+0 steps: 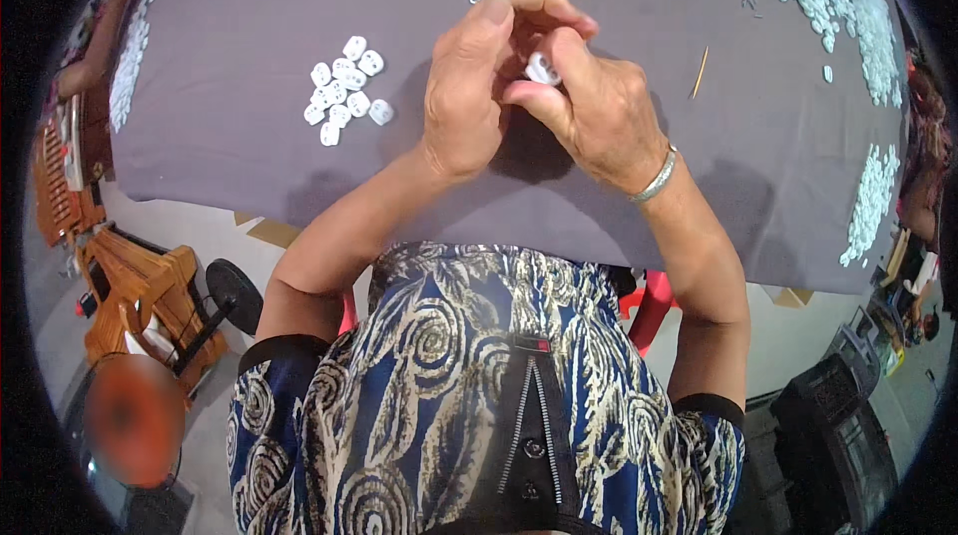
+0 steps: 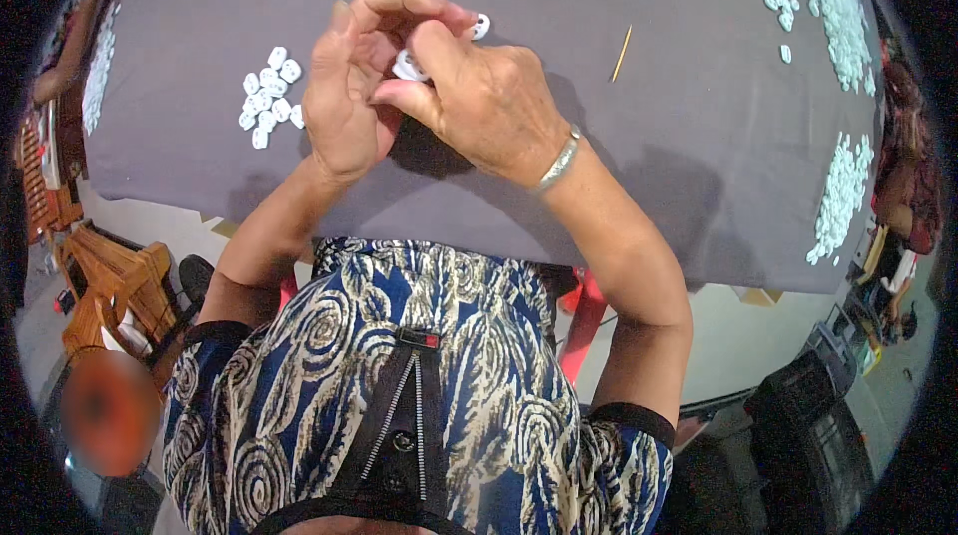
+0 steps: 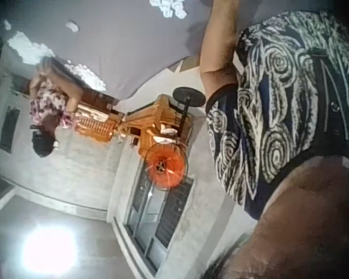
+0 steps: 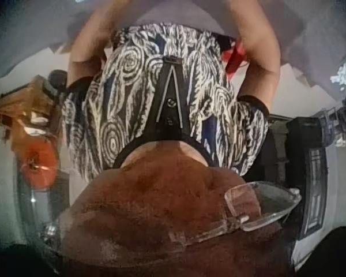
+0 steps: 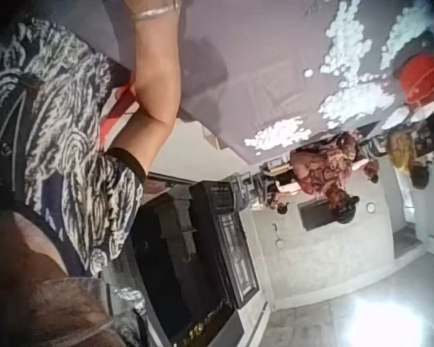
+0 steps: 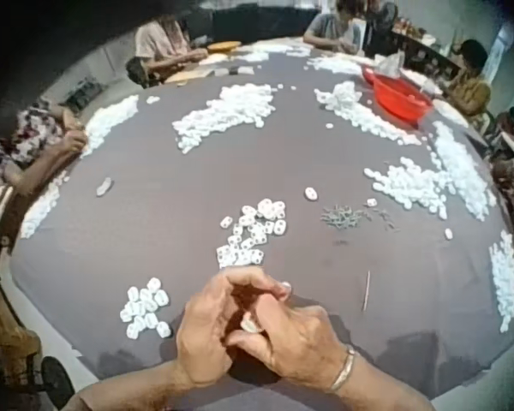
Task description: Manually assembling small white plastic components by inserting metal pins into designated holes.
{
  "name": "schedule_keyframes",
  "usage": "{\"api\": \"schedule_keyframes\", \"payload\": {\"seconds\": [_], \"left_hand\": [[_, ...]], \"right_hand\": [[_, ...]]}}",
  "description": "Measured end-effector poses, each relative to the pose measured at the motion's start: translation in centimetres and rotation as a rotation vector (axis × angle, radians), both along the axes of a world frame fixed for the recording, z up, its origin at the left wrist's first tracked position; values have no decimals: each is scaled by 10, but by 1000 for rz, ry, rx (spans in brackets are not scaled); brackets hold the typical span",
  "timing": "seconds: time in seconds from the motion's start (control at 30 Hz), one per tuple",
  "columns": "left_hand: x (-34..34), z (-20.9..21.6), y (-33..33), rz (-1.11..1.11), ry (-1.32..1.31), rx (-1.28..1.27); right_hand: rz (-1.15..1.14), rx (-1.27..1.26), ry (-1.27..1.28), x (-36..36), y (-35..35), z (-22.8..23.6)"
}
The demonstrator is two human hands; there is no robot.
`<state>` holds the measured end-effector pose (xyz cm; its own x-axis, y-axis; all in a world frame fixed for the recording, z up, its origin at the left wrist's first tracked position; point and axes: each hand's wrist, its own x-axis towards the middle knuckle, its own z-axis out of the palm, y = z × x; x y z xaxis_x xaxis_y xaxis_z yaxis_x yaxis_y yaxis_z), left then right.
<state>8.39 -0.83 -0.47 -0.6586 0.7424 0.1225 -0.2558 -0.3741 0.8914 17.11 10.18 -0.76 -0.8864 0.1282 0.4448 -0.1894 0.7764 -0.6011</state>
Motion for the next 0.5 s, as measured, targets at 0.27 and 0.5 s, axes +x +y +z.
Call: {"api": "schedule_keyframes", "payload": {"seconds": [0.27, 0.5], "left_hand": [[3, 16, -32, 60, 3, -348], [7, 18, -37, 3, -17, -413]], "right_hand": [[5, 63, 8, -3, 6, 3], [73, 161, 2, -5, 7, 5]]}}
